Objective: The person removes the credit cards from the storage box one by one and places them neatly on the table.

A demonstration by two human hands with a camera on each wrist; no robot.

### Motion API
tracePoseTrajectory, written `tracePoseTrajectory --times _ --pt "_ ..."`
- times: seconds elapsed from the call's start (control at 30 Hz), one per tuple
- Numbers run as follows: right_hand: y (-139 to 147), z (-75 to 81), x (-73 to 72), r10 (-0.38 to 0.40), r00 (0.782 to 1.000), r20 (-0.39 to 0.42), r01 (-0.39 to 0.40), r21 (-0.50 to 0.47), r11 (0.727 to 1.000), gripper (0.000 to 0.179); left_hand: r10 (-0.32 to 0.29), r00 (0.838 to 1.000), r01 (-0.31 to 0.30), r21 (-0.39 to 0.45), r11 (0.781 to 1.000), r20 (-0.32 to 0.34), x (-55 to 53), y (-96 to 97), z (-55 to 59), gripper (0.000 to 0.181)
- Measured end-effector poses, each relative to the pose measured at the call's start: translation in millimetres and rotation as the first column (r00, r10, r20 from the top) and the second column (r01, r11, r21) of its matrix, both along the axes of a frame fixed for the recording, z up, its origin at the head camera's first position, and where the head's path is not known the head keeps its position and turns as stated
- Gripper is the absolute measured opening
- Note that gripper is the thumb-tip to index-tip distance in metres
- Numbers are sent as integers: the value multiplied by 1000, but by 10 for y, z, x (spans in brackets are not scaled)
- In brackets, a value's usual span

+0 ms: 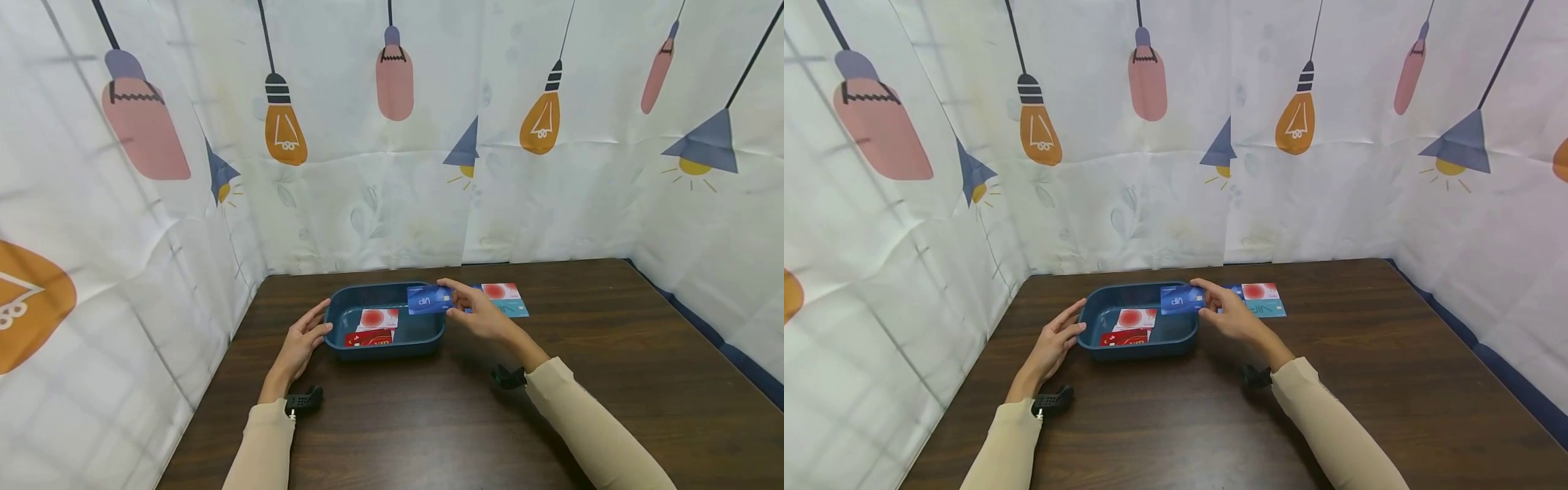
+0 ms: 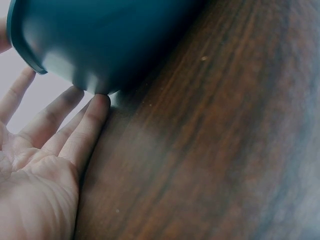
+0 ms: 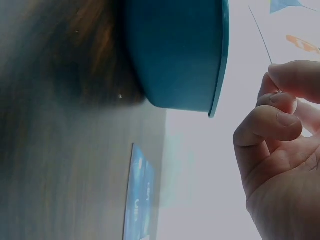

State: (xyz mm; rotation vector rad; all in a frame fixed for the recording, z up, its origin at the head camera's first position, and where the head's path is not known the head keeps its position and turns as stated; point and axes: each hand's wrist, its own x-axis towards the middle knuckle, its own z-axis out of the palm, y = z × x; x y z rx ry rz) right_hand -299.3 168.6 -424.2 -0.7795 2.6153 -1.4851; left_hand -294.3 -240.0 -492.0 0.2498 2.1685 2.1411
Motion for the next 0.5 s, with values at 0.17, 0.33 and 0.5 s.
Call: tracePoseTrajectory --times 0.17,0.33,0.5 --pt "64 -22 42 10 999 30 -9 -34 999 58 -8 1000 8 0 1000 2 2 3 8 62" --pt "158 -25 67 33 998 44 -30 -60 998 60 -10 1000 10 -4 1000 5 14 8 15 61" --pt "245 -40 62 42 998 42 -40 -58 998 59 -11 1000 11 12 1000 2 11 15 16 61"
